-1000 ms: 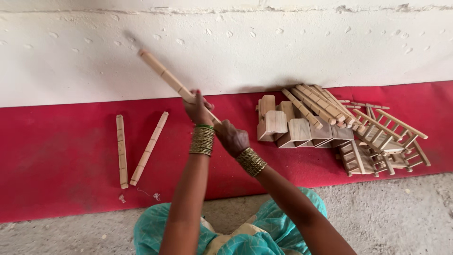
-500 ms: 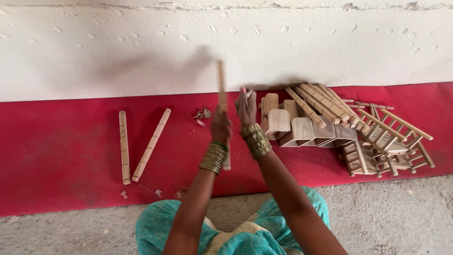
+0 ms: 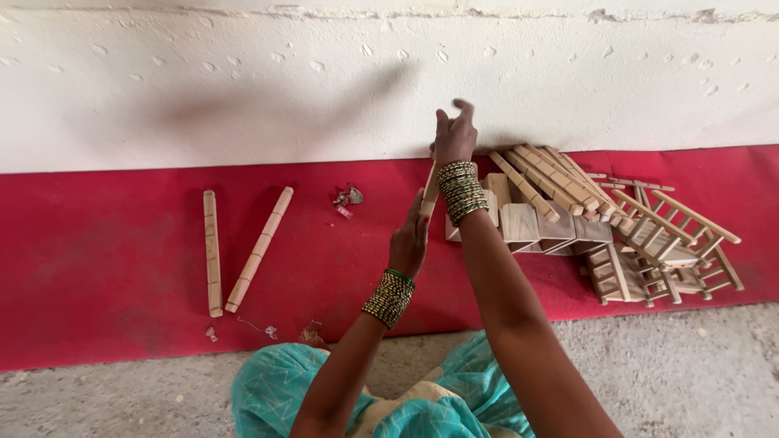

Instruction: The person sits on the floor and sorts wooden toy furniture components, picking up long wooden sticks and slats one at a time, aligning and checking each piece by hand, and placing matching sticks into a growing pile beside them while moving other toy parts aside.

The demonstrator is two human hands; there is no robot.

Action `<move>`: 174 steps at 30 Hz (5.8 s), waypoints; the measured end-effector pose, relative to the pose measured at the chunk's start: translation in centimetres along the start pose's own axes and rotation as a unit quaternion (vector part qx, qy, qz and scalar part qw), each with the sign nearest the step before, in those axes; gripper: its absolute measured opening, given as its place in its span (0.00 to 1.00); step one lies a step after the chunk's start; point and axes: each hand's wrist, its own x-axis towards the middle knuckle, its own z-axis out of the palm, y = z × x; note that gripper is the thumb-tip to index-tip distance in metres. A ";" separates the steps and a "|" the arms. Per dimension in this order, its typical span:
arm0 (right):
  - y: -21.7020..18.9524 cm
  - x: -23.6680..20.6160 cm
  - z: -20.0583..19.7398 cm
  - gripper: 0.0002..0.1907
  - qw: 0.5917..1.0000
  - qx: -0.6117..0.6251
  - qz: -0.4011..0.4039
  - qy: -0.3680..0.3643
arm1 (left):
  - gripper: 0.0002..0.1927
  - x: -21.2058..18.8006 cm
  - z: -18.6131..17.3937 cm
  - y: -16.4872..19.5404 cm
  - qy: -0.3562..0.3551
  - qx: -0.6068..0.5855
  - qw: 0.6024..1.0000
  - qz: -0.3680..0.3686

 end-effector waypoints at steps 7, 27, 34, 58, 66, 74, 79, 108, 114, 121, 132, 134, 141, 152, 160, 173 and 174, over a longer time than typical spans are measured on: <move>3.3 -3.5 2.1 0.27 0.996 -0.003 -0.072 0.049 | 0.31 0.4 1.0 -0.4 -0.032 -0.158 0.986 -0.043; 1.7 -0.1 -0.7 0.11 0.913 -0.285 -0.263 0.126 | 0.34 0.2 -2.5 0.9 -0.037 -0.280 0.939 -0.194; 6.8 -5.1 0.2 0.14 0.969 0.127 -0.111 -0.180 | 0.29 2.0 -3.7 -0.4 -0.047 -0.454 0.851 -0.259; 4.9 -11.1 3.7 0.37 0.929 -0.272 -0.249 0.038 | 0.28 0.6 -0.8 -2.4 -0.015 -0.392 0.906 -0.160; 4.0 -4.5 1.8 0.15 0.944 -0.056 -0.285 0.155 | 0.30 -0.3 -3.4 -1.4 -0.124 -0.485 0.830 -0.246; 4.5 -13.5 1.6 0.06 0.874 -0.036 -0.484 0.025 | 0.28 2.3 -3.5 -5.2 -0.080 -0.619 0.737 -0.259; 4.8 -23.5 -2.1 0.10 0.894 -0.025 -0.417 -0.162 | 0.33 2.7 -5.9 -6.7 -0.070 -0.654 0.730 -0.186; 16.2 -11.0 -7.2 0.18 0.944 -0.129 -0.284 -0.106 | 0.33 3.3 -22.8 -14.4 0.042 -0.167 0.980 -0.104; 21.7 0.6 -13.8 0.17 0.913 -0.316 -0.254 0.049 | 0.39 1.8 -27.0 -16.0 0.039 0.295 0.850 -0.434; 24.4 2.8 -15.8 0.11 0.793 -0.588 -0.067 -0.143 | 0.47 -0.1 -27.1 -18.6 0.024 0.354 0.766 -0.536; 23.2 4.4 -17.7 0.13 0.897 -0.408 0.027 -0.168 | 0.46 0.9 -25.9 -20.0 -0.010 0.437 0.784 -0.440; 21.6 3.6 -18.6 0.21 0.963 -0.203 0.119 -0.134 | 0.44 1.9 -23.9 -19.5 -0.003 0.403 0.847 -0.348; 16.8 -5.8 -13.4 0.16 0.963 0.043 -0.130 -0.233 | 0.54 9.2 -10.0 -11.6 -0.032 -0.261 0.960 -0.099; 16.9 -13.6 -3.4 0.15 0.948 -0.081 -0.290 -0.108 | 0.19 8.9 -12.0 -7.6 0.349 -0.531 0.771 -0.055; 18.3 -16.1 3.5 0.12 0.965 -0.264 0.000 0.005 | 0.16 6.6 -10.8 -6.8 0.218 -0.383 0.880 -0.175; 7.8 -21.1 11.0 0.29 0.966 0.032 -0.255 -0.007 | 0.21 9.2 -10.1 -6.1 0.052 -0.285 0.946 -0.145; 7.0 -20.9 10.7 0.28 0.961 0.030 -0.273 -0.009 | 0.20 9.6 -10.0 -6.2 0.036 -0.275 0.952 -0.127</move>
